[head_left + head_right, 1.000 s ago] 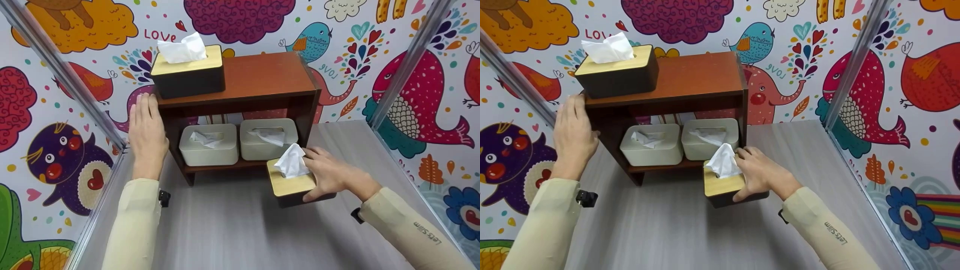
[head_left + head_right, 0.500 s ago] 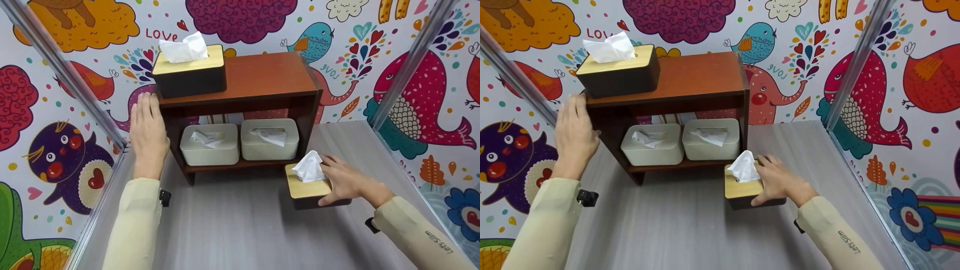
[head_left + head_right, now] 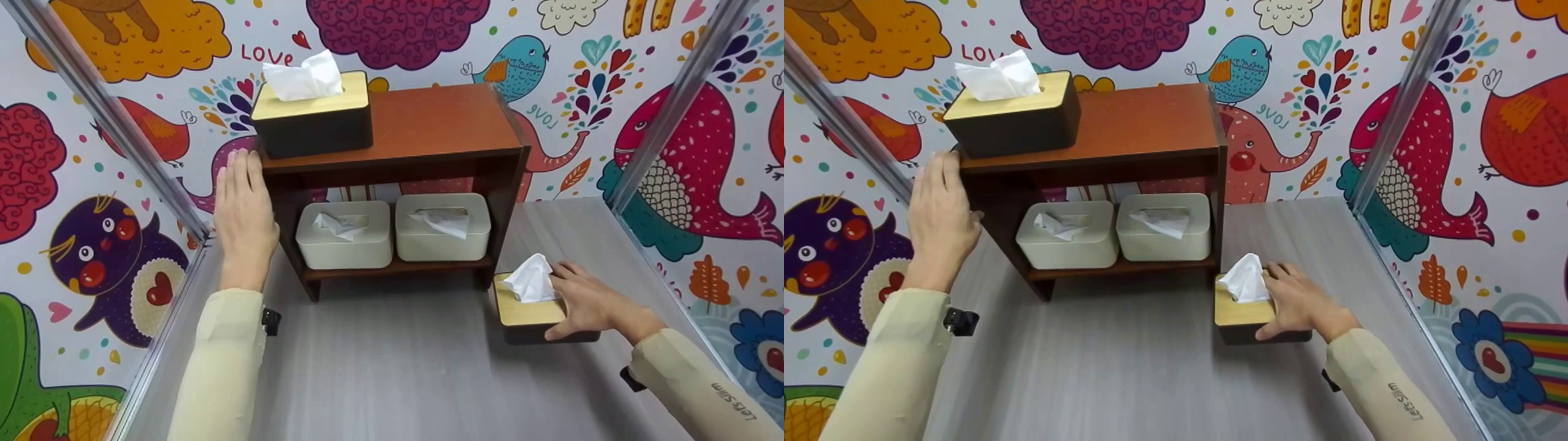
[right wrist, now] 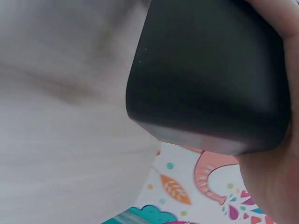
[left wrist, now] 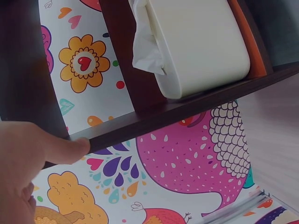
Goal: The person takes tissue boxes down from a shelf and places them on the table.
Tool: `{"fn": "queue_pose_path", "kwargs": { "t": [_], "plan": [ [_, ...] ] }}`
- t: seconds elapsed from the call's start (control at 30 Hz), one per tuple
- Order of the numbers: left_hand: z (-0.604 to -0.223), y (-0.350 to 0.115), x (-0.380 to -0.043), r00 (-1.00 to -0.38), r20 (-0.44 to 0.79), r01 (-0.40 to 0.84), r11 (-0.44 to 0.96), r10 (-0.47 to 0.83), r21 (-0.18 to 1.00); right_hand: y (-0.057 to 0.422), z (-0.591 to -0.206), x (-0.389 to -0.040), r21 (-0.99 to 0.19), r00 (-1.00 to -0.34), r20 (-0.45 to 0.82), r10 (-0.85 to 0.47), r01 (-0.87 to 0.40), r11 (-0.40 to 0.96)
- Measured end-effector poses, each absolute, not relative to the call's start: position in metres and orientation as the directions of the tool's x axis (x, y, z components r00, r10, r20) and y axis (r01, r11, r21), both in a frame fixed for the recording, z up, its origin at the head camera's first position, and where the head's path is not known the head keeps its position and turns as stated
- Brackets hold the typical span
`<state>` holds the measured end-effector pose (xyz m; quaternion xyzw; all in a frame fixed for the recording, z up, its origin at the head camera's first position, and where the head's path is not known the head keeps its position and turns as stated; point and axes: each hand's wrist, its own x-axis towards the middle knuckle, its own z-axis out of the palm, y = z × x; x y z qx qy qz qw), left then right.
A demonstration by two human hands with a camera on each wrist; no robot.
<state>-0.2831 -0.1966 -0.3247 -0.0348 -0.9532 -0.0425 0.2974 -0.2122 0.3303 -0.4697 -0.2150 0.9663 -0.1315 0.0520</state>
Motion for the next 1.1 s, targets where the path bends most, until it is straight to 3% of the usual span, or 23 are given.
{"fn": "queue_pose_path", "kwargs": {
  "t": [0.43, 1.1],
  "plan": [
    [-0.324, -0.196, -0.281, -0.850, 0.527, 0.074, 0.994, 0.023, 0.077, 0.358, -0.489, -0.214, -0.302, -0.920, -0.066, -0.386, -0.350, 0.887],
    [-0.325, -0.195, -0.282, -0.827, 0.562, 0.075, 0.996, 0.032, 0.053, 0.389, -0.509, -0.218, -0.351, -0.944, -0.137, -0.301, -0.238, 0.906]
  ]
}}
